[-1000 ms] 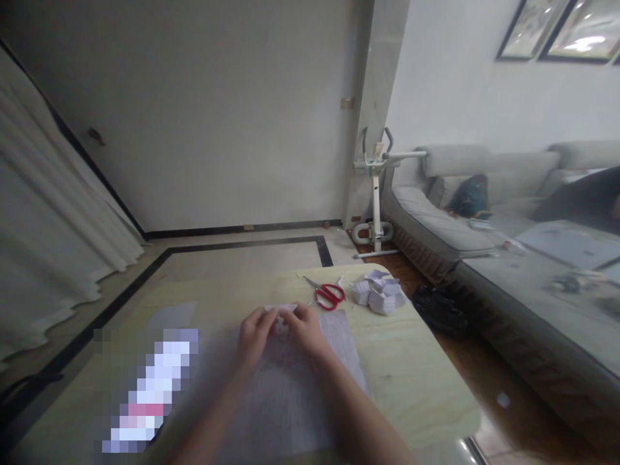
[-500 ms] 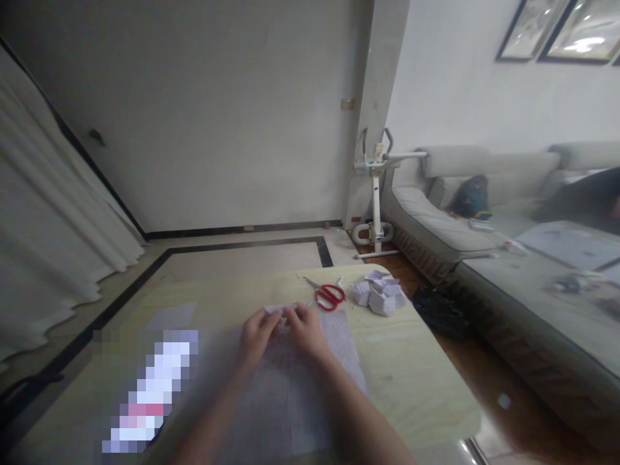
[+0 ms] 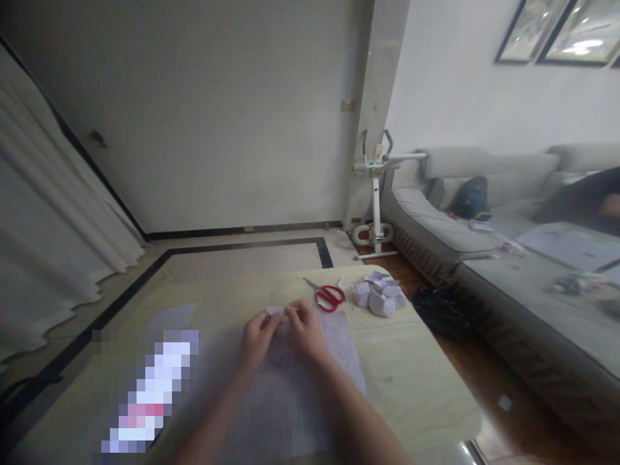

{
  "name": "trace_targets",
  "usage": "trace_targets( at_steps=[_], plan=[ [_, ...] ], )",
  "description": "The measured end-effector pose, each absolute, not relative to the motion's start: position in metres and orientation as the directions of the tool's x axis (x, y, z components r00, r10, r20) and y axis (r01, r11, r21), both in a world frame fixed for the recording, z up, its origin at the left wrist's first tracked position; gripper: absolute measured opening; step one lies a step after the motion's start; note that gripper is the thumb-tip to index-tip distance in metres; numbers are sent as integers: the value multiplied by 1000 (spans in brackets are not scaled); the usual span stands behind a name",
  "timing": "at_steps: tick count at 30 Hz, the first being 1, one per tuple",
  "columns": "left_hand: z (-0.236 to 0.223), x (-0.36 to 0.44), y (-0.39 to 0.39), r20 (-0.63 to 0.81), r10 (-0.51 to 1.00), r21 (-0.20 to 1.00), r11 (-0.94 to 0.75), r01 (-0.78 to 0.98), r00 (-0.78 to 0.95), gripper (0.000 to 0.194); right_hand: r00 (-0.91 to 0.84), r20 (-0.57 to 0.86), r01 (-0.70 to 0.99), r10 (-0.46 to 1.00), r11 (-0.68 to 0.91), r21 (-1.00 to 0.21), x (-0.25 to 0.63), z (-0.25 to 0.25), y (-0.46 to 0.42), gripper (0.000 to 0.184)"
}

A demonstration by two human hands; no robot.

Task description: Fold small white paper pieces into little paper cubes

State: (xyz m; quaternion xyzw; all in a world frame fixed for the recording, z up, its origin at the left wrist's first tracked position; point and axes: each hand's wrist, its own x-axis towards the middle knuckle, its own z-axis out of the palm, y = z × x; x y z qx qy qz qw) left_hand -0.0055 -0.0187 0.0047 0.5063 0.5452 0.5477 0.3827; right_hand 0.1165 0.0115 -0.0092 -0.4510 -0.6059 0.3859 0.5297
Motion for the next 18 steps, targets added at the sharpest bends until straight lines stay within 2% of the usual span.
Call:
trace_targets(
  at_steps=[5,10,14,18],
  plan=[
    [10,-7,-18,136,972,983,-108,148,-194,27,-34,311,142,950,312,-939,116,-1,5,14],
    [11,-13,-18,165,956,977,-125,172,-244,29,-59,446,171,893,449,-877,118,7,1,15],
    [11,-13,-18,155,955,979,-114,170,-252,30,-82,476,182,876,482,-857,119,8,1,18],
    [8,-11,-16,93,961,995,-77,69,-259,32,-104,492,237,864,502,-832,118,6,-1,26]
  ],
)
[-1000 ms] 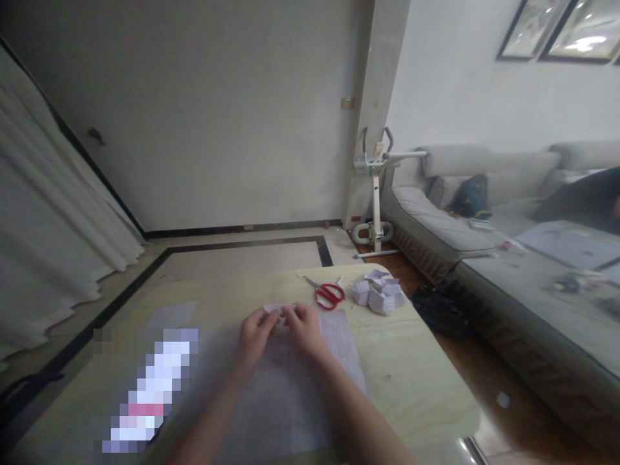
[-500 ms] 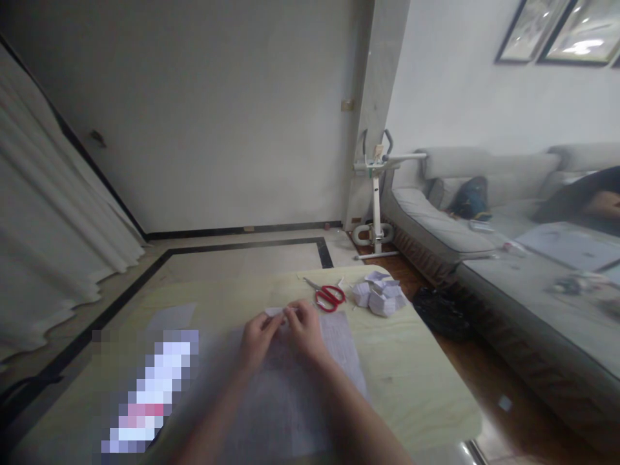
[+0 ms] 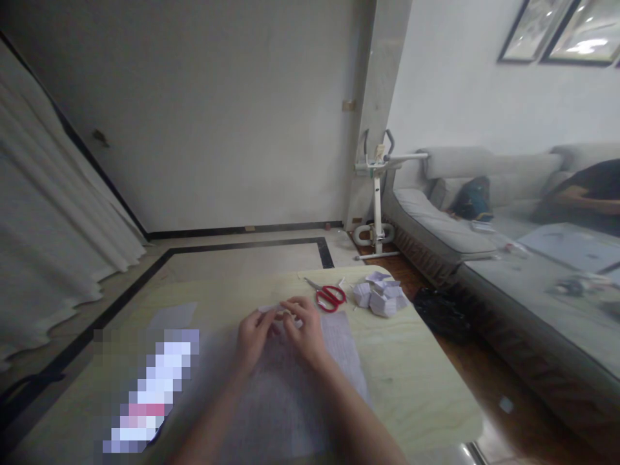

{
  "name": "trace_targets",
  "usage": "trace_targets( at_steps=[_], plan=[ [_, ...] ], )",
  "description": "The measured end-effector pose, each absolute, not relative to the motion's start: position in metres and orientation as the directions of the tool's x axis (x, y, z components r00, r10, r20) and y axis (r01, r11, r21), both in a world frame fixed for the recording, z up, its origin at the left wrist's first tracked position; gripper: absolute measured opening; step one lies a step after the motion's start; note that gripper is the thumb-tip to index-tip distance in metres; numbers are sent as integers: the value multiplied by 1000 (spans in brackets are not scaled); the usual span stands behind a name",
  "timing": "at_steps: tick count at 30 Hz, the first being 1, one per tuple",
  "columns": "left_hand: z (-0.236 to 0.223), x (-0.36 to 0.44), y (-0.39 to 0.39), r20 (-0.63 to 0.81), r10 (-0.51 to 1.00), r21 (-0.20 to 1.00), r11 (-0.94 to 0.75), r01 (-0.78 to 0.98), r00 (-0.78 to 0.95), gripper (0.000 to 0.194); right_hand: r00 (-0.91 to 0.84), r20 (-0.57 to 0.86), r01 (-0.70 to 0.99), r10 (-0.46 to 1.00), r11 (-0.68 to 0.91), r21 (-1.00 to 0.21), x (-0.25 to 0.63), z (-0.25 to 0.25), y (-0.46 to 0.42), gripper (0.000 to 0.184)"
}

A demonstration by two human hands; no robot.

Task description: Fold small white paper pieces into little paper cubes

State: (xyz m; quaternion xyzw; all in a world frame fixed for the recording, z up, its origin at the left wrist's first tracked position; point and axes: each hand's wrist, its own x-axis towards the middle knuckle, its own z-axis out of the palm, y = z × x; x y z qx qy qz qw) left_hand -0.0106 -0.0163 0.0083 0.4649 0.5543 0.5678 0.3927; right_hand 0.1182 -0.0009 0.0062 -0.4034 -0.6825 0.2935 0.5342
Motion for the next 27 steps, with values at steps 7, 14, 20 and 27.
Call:
trace_targets(
  at_steps=[7,14,20,27],
  plan=[
    [5,-10,-16,4,971,988,-41,-152,-239,36,-212,496,249,842,538,-806,117,5,-5,30],
    [2,-10,-14,6,971,993,-33,-109,-241,38,-195,517,250,834,552,-796,118,10,-7,30],
    [-5,-10,-11,134,951,991,-123,60,-278,36,-148,530,235,835,550,-801,119,11,-6,25],
    [-8,-9,-13,189,957,975,-156,159,-218,42,-88,495,272,864,499,-823,118,8,-3,21]
  ],
)
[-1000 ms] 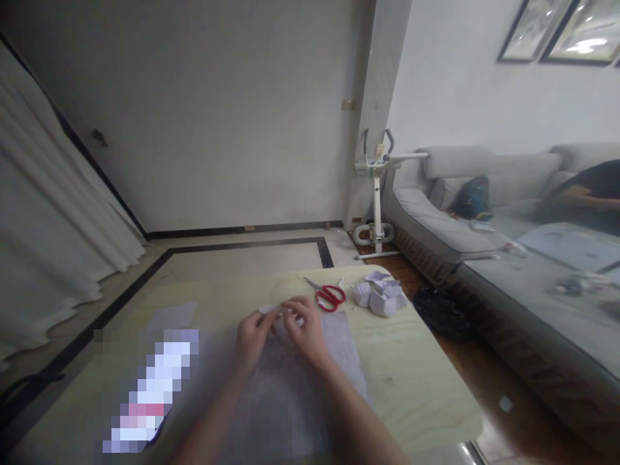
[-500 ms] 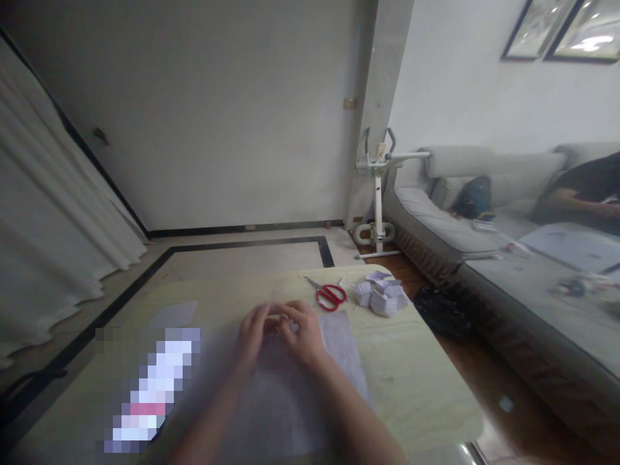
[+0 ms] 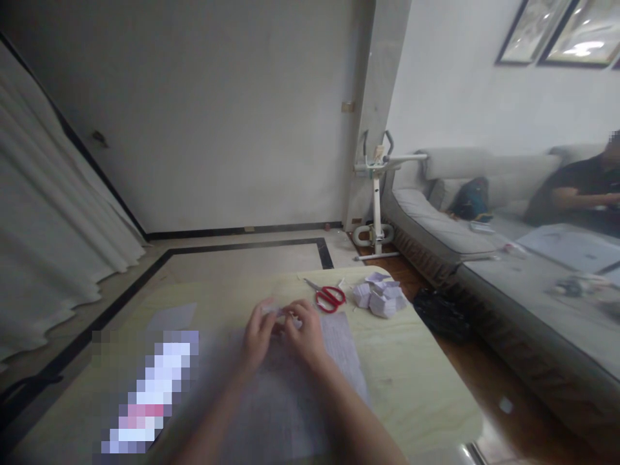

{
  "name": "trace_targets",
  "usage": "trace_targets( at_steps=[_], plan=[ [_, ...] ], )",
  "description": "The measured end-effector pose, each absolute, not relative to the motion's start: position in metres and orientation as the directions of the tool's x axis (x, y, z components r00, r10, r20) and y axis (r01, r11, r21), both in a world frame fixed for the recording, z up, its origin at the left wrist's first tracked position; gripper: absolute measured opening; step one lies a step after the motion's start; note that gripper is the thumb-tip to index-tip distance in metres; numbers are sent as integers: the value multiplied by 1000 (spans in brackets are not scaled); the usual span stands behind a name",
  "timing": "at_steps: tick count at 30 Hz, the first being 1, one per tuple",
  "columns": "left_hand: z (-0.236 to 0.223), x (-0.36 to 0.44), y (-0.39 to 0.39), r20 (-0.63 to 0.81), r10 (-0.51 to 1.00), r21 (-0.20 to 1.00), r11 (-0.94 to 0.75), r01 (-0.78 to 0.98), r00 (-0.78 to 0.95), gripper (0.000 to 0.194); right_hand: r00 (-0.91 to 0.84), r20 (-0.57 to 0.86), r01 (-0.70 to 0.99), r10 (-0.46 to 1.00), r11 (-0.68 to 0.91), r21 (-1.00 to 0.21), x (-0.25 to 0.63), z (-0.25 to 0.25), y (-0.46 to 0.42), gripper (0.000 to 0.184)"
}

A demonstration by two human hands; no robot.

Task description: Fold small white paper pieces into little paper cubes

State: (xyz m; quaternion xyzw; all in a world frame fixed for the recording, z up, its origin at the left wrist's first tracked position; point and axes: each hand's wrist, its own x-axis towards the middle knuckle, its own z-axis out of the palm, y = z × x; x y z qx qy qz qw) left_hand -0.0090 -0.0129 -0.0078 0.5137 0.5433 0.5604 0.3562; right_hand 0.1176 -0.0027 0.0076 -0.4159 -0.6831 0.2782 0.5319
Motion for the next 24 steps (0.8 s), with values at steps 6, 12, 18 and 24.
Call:
trace_targets(
  at_steps=[6,12,18,24],
  plan=[
    [-14,-8,-12,242,951,952,-193,239,-194,33,-130,563,328,816,571,-752,117,1,-1,14],
    [-19,-8,-12,284,949,935,-242,260,-136,35,-159,539,396,827,553,-733,120,3,-1,14],
    [-10,-4,-14,164,975,985,-152,87,-150,41,-64,500,306,863,494,-814,120,3,1,7],
    [4,-2,-18,129,983,992,-129,2,-129,34,-32,383,231,923,379,-896,118,6,3,5]
  ],
)
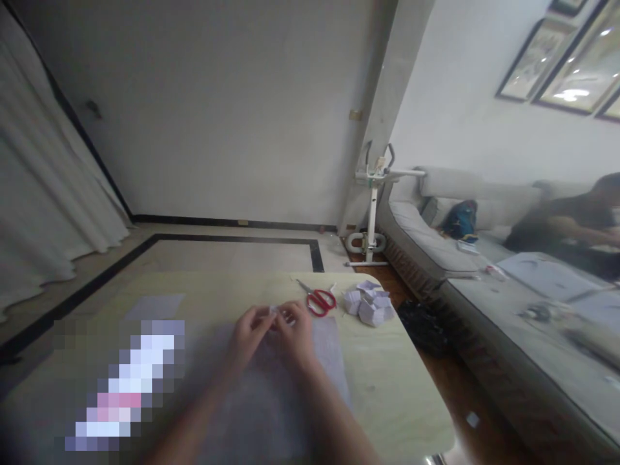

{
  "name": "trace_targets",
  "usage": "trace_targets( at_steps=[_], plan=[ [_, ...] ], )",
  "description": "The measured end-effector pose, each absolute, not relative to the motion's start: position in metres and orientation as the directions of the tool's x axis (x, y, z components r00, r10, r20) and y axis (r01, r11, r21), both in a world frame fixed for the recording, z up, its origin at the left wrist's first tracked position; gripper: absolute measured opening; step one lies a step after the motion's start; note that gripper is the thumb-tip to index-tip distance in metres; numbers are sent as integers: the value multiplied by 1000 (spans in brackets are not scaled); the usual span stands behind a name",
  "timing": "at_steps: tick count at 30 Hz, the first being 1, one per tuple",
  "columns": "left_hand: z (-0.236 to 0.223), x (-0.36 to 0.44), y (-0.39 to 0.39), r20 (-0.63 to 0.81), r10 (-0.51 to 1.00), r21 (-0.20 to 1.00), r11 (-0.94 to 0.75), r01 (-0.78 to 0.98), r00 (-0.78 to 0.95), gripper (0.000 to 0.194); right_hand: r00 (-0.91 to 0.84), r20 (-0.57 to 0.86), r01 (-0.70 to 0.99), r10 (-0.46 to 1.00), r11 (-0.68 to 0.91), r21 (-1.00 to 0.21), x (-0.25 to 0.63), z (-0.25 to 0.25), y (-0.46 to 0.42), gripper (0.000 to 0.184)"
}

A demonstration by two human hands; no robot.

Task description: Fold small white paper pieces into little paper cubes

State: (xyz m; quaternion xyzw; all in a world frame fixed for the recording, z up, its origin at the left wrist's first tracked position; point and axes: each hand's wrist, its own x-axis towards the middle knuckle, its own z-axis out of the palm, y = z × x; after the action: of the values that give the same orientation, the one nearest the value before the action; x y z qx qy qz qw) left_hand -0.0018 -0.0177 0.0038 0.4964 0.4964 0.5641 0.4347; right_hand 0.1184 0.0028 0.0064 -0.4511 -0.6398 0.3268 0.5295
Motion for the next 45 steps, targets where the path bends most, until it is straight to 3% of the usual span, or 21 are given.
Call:
trace_targets(
  at_steps=[5,15,31,45],
  plan=[
    [1,-2,-18,158,978,987,-154,36,-135,34,-57,324,244,944,327,-913,121,4,7,11],
    [0,-5,-19,229,966,964,-207,167,-122,31,-111,359,273,927,376,-886,127,6,11,16],
    [11,-12,-19,64,996,997,-67,-41,-62,27,-231,271,174,935,313,-934,126,7,8,16],
    [10,-10,-17,175,984,984,-175,17,-37,27,-289,183,70,940,211,-975,134,6,12,20]
  ],
)
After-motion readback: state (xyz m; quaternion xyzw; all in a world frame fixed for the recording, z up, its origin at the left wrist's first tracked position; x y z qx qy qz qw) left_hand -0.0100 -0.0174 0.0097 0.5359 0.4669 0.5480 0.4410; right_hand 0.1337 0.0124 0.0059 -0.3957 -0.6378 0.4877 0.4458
